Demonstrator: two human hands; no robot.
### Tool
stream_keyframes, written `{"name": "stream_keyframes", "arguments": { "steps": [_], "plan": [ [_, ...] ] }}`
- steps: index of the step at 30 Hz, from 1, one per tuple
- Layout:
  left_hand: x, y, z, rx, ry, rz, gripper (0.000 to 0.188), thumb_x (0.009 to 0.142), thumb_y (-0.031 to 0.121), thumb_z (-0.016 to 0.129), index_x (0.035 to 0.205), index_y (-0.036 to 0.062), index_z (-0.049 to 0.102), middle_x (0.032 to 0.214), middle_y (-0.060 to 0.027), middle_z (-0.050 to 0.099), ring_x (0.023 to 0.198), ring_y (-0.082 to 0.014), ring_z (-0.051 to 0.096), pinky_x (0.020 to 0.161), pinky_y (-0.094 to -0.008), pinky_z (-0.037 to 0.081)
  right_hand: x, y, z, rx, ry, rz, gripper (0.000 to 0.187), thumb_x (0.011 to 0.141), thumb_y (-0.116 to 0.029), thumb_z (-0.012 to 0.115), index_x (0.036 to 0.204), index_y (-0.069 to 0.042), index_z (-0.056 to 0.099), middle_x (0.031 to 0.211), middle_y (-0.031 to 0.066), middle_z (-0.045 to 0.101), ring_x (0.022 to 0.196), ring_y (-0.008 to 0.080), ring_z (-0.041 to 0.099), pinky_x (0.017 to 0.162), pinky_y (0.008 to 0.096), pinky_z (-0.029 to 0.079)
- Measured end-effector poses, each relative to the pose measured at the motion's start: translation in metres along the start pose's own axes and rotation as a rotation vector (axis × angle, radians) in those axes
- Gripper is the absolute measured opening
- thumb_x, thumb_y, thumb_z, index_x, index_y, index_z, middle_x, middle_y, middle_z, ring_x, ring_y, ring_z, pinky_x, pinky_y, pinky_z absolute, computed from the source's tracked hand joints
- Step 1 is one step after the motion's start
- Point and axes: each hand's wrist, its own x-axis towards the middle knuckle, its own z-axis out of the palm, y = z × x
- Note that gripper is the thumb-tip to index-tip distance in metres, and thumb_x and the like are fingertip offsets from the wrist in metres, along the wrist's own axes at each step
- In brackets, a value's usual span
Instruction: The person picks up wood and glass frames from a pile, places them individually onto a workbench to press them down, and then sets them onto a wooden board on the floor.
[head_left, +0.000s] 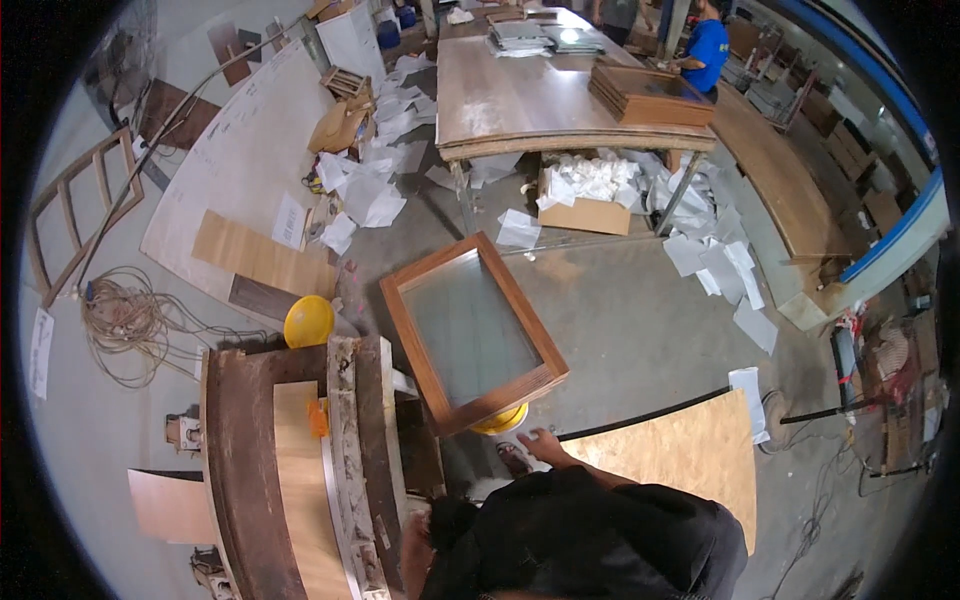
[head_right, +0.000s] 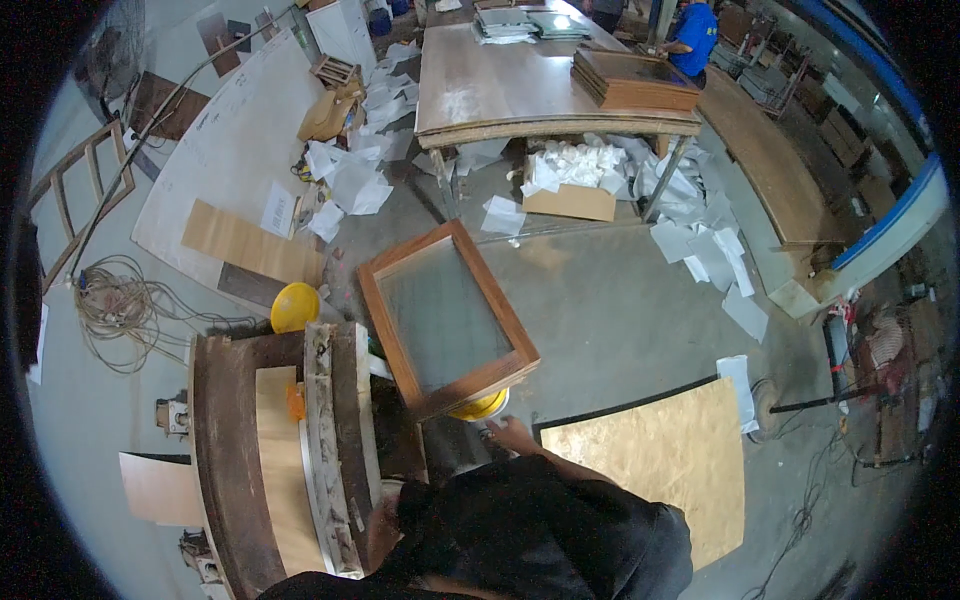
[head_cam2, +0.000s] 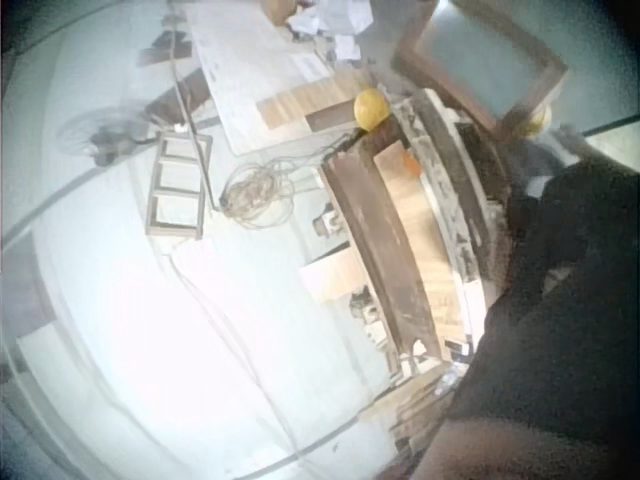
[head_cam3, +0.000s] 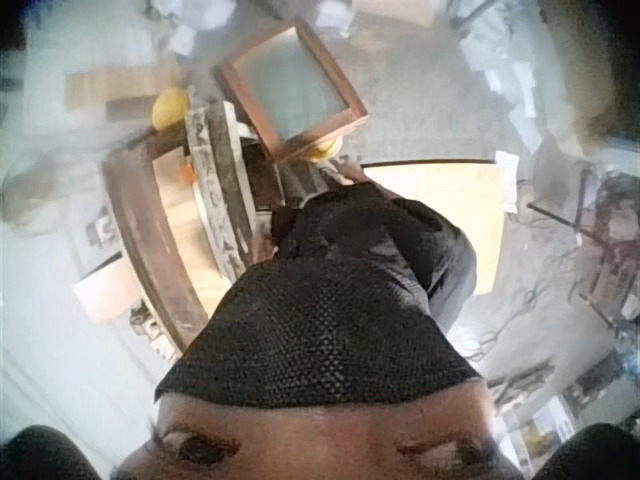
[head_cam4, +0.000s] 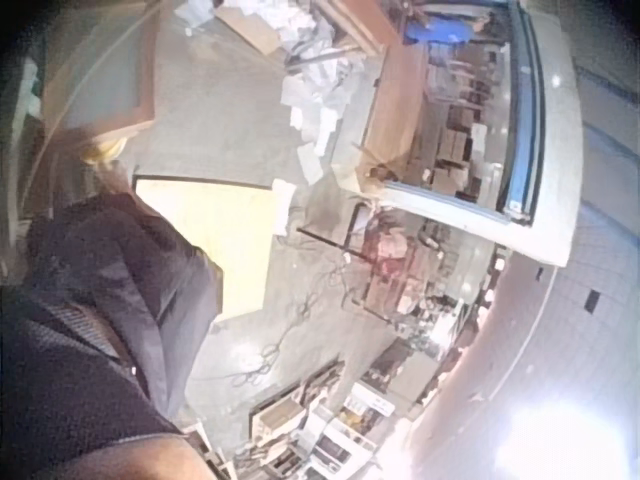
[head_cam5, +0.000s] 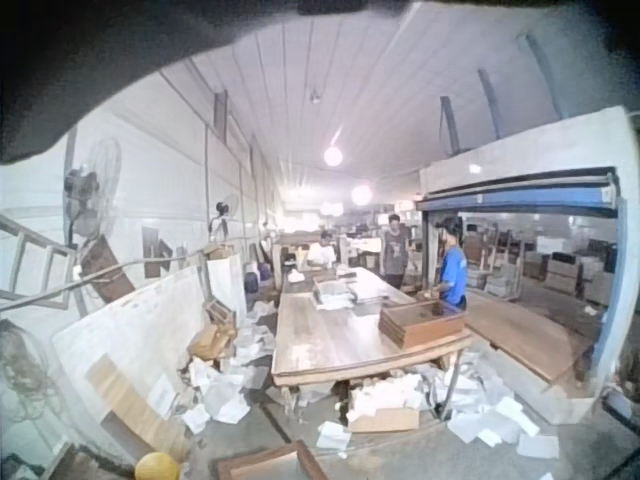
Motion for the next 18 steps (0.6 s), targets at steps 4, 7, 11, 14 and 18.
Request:
{"name": "stream_keyframes", "arguments": {
  "steps": [4, 7, 11, 14, 18],
  "plan": [
    [0.015, 0.059, 0.024, 0.468, 0.011, 0.617, 0.037, 0.099, 0.035, 0.048, 0.111, 0.0023, 0.061, 0.074, -0.0016, 0.057, 0.063, -0.0152, 0.055, 0.054, -0.0292, 0.042, 0.001, -0.128, -0.010, 0.604, 0.234, 0.116, 0.106, 0.072, -0.055, 0.073, 0.143, 0.004, 0.021, 0.124, 0.0241, 0.054, 0.107, 0.0369, 0.058, 0.082, 0.0489, 0.052],
    [0.014, 0.048, 0.084, 0.723, -0.051, 0.865, 0.046, 0.098, 0.037, 0.048, 0.124, -0.0015, 0.052, 0.091, -0.0089, 0.064, 0.083, -0.0190, 0.063, 0.075, -0.0306, 0.049, 0.062, -0.111, -0.023, 0.713, 0.489, 0.288, 0.115, 0.069, -0.050, 0.079, 0.141, 0.007, 0.010, 0.133, 0.0286, 0.044, 0.116, 0.0422, 0.051, 0.091, 0.0473, 0.048],
    [-0.025, 0.036, 0.112, 0.997, -0.007, 0.593, 0.050, 0.096, 0.038, 0.051, 0.125, -0.0022, 0.051, 0.095, -0.0116, 0.065, 0.090, -0.0192, 0.061, 0.080, -0.0313, 0.047, 0.055, -0.130, -0.009, 0.574, 0.547, 0.349, 0.104, 0.069, -0.044, 0.080, 0.129, 0.017, 0.021, 0.128, 0.0342, 0.045, 0.119, 0.0434, 0.048, 0.103, 0.0398, 0.039],
    [-0.022, 0.011, 0.092, 1.000, -0.064, 0.435, 0.054, 0.095, 0.042, 0.051, 0.126, -0.0027, 0.050, 0.096, -0.0128, 0.065, 0.091, -0.0222, 0.061, 0.080, -0.0333, 0.046, 0.042, -0.136, -0.011, 0.407, 0.647, 0.345, 0.090, 0.065, -0.040, 0.083, 0.121, 0.016, 0.039, 0.125, 0.0341, 0.048, 0.117, 0.0377, 0.052, 0.100, 0.0380, 0.042],
    [0.054, -0.029, 0.030, 0.946, -0.334, 0.745, 0.044, 0.096, 0.019, 0.056, 0.135, 0.0020, 0.046, 0.108, -0.0120, 0.063, 0.089, -0.0157, 0.061, 0.070, -0.0287, 0.050, 0.042, -0.139, -0.020, 0.452, 0.632, 0.315, 0.092, 0.064, -0.039, 0.084, 0.121, 0.017, 0.039, 0.122, 0.0331, 0.051, 0.114, 0.0389, 0.054, 0.097, 0.0379, 0.045]
  ]
}}
